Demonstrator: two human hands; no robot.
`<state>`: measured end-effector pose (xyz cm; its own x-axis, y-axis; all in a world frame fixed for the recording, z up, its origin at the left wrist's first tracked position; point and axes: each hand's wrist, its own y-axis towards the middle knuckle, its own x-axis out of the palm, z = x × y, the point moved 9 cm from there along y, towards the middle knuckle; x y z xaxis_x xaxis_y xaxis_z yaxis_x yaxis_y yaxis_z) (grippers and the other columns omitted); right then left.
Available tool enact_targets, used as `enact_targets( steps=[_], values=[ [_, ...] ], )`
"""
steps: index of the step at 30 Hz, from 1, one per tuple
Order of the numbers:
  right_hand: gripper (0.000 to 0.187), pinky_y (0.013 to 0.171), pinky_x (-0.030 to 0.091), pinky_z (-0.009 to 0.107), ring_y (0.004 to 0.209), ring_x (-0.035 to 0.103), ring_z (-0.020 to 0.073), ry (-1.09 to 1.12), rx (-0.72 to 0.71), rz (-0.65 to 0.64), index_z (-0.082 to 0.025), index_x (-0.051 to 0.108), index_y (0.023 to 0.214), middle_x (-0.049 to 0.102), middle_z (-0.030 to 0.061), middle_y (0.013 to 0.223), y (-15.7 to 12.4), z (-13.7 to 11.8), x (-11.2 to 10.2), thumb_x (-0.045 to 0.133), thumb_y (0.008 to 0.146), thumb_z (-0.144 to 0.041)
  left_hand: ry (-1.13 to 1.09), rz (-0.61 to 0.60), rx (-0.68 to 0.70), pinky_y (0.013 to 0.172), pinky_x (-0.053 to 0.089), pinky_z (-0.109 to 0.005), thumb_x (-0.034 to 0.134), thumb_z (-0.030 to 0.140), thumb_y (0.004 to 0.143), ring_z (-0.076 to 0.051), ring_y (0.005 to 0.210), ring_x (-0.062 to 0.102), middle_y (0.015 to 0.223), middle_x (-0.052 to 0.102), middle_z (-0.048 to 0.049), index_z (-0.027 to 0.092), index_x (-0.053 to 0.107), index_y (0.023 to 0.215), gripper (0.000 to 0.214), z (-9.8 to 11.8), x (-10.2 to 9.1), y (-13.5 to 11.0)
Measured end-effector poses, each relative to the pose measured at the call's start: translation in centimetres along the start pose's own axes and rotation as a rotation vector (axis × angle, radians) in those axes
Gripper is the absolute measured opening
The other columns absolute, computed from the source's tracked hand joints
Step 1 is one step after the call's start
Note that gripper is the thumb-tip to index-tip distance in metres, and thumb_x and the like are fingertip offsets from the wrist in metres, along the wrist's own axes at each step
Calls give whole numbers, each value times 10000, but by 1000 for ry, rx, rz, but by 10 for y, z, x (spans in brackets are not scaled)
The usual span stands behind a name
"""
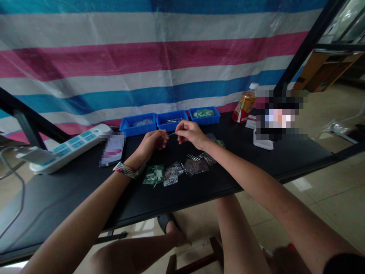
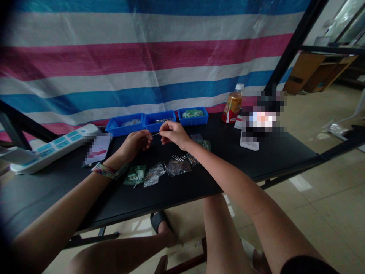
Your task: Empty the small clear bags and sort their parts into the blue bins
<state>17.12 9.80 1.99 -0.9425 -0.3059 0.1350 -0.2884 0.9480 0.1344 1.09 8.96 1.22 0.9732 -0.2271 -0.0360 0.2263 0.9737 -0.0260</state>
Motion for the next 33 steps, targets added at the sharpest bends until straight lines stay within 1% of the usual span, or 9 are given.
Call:
enact_targets(
  steps=[7,12,19,23,26,28,30,32,33],
  values=[
    [126,544,576,213,616,642,93,-64,-111,27,-186,637,837,637,-33,799,3,-2,-1,743,770,-191,40,8,-8,521,383,-255,811,521,751,-143,573,589,688,637,-43,154,687,735,389,-3,-4,2],
    [118,542,587,215,623,644,93,-84,-73,20,-188,662,874,653,-22,835,3,-1,-2,754,804,-213,56,-5,73,526,383,-254,842,448,740,-136,572,560,660,615,-20,174,669,731,325,8,-1,-2],
    [141,563,620,242,620,668,113,9,43,0,-195,637,906,672,-14,796,3,8,-2,746,884,-281,78,6,136,531,380,-241,882,385,720,-123,576,533,649,598,7,186,666,774,298,14,-2,-2],
    [170,581,627,244,633,675,116,39,20,-16,-194,624,877,665,-28,772,3,4,0,783,839,-243,89,-8,146,539,392,-236,889,384,714,-119,584,539,664,594,13,182,676,805,307,13,0,-2],
    [171,601,635,245,637,684,117,51,-58,72,-195,618,845,653,-35,761,5,-3,-8,785,815,-218,62,3,119,530,399,-233,866,392,733,-125,592,559,691,597,18,185,675,872,314,11,-1,-2],
    [150,647,655,257,664,710,117,71,-103,164,-195,654,920,706,-11,859,5,-7,-18,767,823,-211,5,16,92,516,403,-235,812,428,773,-131,590,579,730,616,16,190,670,932,319,8,-4,-1],
    [268,660,660,267,669,725,112,71,-98,220,-201,695,1109,758,27,1032,6,-7,-27,728,843,-204,-48,26,70,502,400,-237,755,453,794,-133,581,589,762,629,13,192,664,967,326,5,-7,0],
    [423,586,621,248,616,700,98,11,-74,262,-209,689,1283,768,46,1118,7,-6,-35,669,861,-191,-67,34,56,487,384,-235,729,455,787,-130,566,583,771,630,11,188,663,972,331,4,-8,2],
    [442,534,578,230,575,669,88,-43,-71,295,-201,694,1304,768,43,1090,7,-8,-41,636,866,-182,-66,36,51,482,376,-234,726,449,779,-128,561,579,772,630,11,187,660,966,329,4,-9,2]
  ],
)
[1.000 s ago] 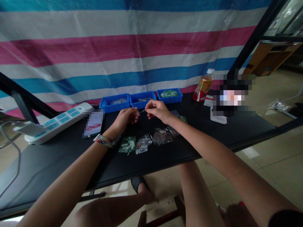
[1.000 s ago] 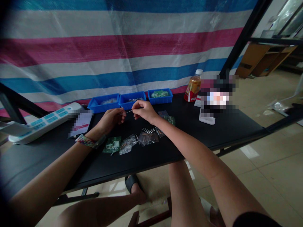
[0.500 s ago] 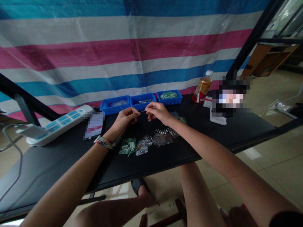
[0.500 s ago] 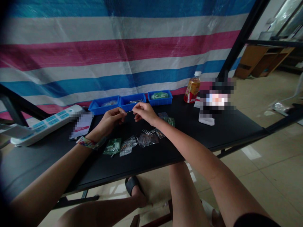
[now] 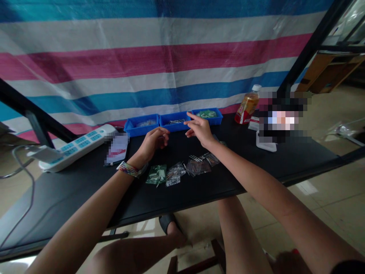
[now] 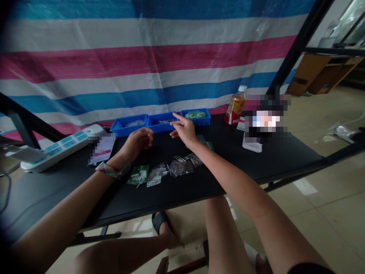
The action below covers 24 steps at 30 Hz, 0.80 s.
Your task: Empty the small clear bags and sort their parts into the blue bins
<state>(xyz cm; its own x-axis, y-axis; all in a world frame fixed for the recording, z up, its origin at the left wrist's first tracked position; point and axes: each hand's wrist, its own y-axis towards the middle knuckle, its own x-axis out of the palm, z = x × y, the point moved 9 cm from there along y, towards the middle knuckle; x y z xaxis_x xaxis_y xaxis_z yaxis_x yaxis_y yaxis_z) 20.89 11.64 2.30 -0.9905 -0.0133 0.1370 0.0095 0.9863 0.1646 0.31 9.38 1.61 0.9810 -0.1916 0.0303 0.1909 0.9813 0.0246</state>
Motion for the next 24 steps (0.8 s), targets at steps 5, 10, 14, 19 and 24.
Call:
enact_targets(
  steps=[5,10,14,19,24],
  values=[
    [197,448,388,198,487,522,64,-332,-45,-109,-150,760,979,711,2,819,3,-15,-3,599,867,-169,31,-7,-11,476,372,-231,741,430,761,-127,554,575,745,622,10,182,665,935,312,1,3,-2],
    [121,546,392,232,576,551,104,-738,65,-723,-153,727,731,667,-12,654,-24,-7,27,805,790,-225,50,-39,-13,478,386,-232,759,418,750,-129,551,582,717,622,2,175,687,893,291,0,8,-4],
    [108,628,424,244,714,661,147,-1046,86,-880,-169,770,746,746,11,739,-45,-10,31,846,770,-242,89,-76,-1,469,371,-235,750,416,771,-131,540,577,719,639,-6,178,700,890,270,-4,9,-1],
    [65,590,409,271,792,708,204,-1307,108,-911,-207,820,831,815,54,913,-67,-18,45,803,769,-215,140,-144,-2,479,378,-242,747,439,794,-140,555,575,717,645,-19,177,717,884,278,-8,10,1],
    [58,606,415,267,783,692,193,-1255,40,-979,-178,770,796,791,53,870,-71,-15,68,785,751,-144,179,-153,-14,485,383,-240,737,448,794,-144,563,578,712,643,-27,169,713,873,291,-8,12,-1]
  ],
)
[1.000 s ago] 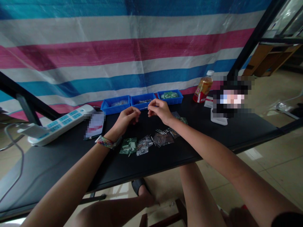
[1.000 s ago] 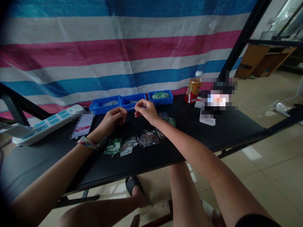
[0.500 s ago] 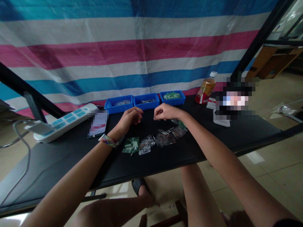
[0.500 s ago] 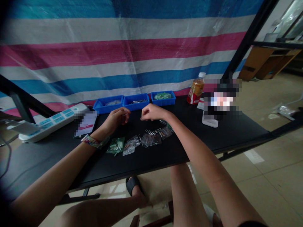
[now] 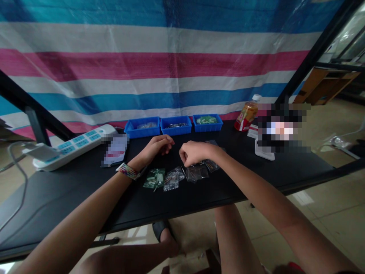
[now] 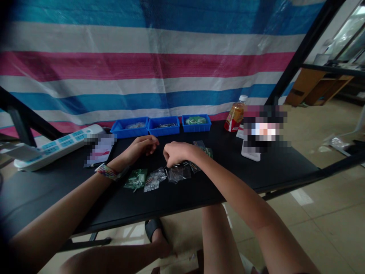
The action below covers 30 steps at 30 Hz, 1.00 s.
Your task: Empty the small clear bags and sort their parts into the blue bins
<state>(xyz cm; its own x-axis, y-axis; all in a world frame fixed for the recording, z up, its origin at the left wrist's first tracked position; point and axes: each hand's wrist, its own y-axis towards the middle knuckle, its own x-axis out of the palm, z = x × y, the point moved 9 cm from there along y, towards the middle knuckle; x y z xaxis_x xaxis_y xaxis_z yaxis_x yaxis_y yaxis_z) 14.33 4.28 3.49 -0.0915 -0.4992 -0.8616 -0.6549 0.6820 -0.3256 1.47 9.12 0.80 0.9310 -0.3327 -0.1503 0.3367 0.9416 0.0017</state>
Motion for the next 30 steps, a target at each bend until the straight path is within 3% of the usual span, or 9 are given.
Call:
enact_targets(
  steps=[6,12,16,20,30],
  values=[
    [92,647,388,270,733,631,158,160,-145,144,-169,713,727,720,12,762,29,14,2,771,782,-215,41,9,-2,511,403,-236,714,446,813,-140,589,580,734,647,-21,166,696,883,289,1,2,-1],
    [114,632,361,266,657,538,120,643,-271,287,-148,680,728,660,-14,700,37,28,-3,669,830,-197,158,-68,30,537,411,-236,687,456,835,-137,602,563,724,653,-21,169,701,852,287,7,9,-3],
    [94,563,351,247,579,509,103,896,-243,297,-139,697,830,713,5,725,44,40,1,682,862,-227,236,-127,55,554,430,-245,698,534,852,-148,616,563,709,658,-35,170,709,787,370,9,13,-3],
    [90,573,396,218,633,583,109,1049,-277,375,-141,706,847,712,0,707,47,44,1,774,804,-182,258,-123,52,546,422,-246,733,616,850,-146,605,554,698,664,-45,167,722,751,460,8,12,-1],
    [122,458,462,182,529,593,85,1155,-200,513,-181,634,887,723,-12,760,43,57,-3,742,915,-230,111,-23,4,527,423,-221,848,552,781,-121,585,556,709,636,-7,171,714,834,407,0,1,-1]
  ],
)
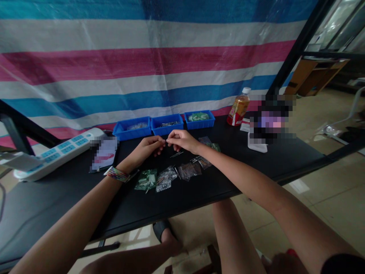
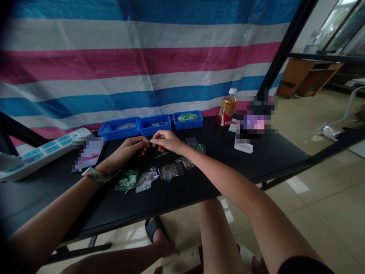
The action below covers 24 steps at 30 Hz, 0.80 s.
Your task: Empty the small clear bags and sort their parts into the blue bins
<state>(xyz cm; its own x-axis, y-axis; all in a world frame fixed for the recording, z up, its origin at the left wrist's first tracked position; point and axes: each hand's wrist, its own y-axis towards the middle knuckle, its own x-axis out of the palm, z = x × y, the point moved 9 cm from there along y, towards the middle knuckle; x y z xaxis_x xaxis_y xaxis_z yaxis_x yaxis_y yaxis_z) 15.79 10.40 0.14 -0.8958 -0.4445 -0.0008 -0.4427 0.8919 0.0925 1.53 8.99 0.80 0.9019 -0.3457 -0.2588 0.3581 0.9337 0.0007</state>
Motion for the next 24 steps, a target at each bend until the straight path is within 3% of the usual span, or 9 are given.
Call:
enact_targets(
  steps=[5,9,15,24],
  values=[
    [174,479,518,189,533,630,100,85,76,49,-185,626,871,705,-21,710,3,10,-9,786,881,-252,-64,26,10,511,428,-225,871,507,765,-122,559,561,682,623,6,180,674,833,388,-1,-2,0],
    [198,511,537,190,587,642,101,112,-7,67,-186,641,831,702,-24,734,2,6,-12,831,792,-227,-58,38,19,500,406,-215,874,480,770,-120,562,556,664,610,9,181,667,819,366,-1,-2,1],
    [187,505,514,197,565,608,91,30,-95,69,-168,675,804,660,-33,719,0,-2,-9,841,742,-227,-137,54,-46,495,422,-237,773,587,828,-134,554,569,660,603,-13,163,687,811,433,-6,-4,2],
    [234,484,524,211,573,626,99,106,-40,108,-192,653,905,665,-34,803,1,2,-13,808,764,-296,-106,67,6,492,400,-228,850,429,760,-117,530,527,631,599,15,187,649,810,318,-1,-5,1]
  ],
)
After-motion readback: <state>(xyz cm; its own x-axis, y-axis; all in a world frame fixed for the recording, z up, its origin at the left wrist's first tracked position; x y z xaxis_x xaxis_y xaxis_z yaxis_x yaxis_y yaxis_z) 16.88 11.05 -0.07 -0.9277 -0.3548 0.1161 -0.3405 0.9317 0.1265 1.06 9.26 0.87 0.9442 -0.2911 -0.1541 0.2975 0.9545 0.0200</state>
